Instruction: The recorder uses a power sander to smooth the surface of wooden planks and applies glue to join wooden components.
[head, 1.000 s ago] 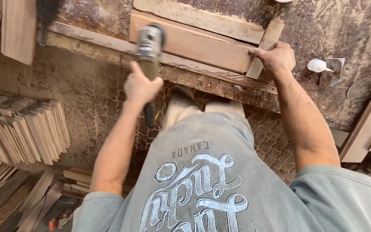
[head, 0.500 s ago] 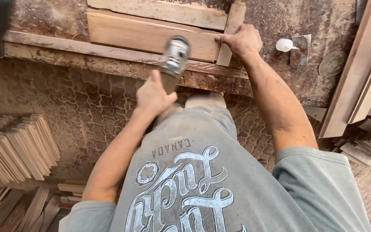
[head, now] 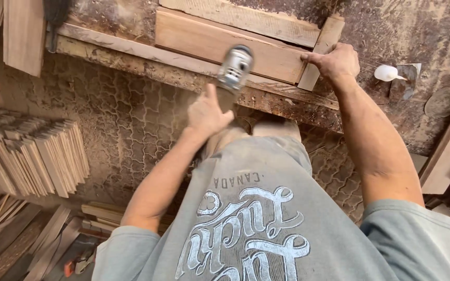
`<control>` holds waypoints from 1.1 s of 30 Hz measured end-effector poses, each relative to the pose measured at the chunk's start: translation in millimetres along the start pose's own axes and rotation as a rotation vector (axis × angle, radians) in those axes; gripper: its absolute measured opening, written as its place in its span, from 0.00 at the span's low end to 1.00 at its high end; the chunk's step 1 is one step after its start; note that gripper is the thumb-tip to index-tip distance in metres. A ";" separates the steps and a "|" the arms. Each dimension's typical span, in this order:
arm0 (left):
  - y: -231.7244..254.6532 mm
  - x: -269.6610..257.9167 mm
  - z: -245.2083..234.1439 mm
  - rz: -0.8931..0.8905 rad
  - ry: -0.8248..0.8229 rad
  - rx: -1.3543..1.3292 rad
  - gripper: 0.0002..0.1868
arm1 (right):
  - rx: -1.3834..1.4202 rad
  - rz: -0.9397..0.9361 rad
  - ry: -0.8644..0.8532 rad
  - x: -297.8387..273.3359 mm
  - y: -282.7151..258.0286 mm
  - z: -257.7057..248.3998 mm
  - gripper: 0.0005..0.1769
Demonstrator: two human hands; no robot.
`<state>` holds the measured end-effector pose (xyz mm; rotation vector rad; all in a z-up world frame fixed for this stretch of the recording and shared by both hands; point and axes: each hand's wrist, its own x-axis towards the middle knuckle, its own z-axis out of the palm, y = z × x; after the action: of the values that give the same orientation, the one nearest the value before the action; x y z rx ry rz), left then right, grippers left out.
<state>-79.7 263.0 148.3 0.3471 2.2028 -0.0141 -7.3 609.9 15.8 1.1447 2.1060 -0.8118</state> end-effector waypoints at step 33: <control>29.3 -6.7 46.0 0.161 -0.034 0.070 0.46 | -0.044 -0.101 0.114 33.0 37.4 26.3 0.33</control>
<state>-32.6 283.4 128.7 0.5583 2.1384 -0.0086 16.1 623.3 -33.7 1.0921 2.2797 -0.7576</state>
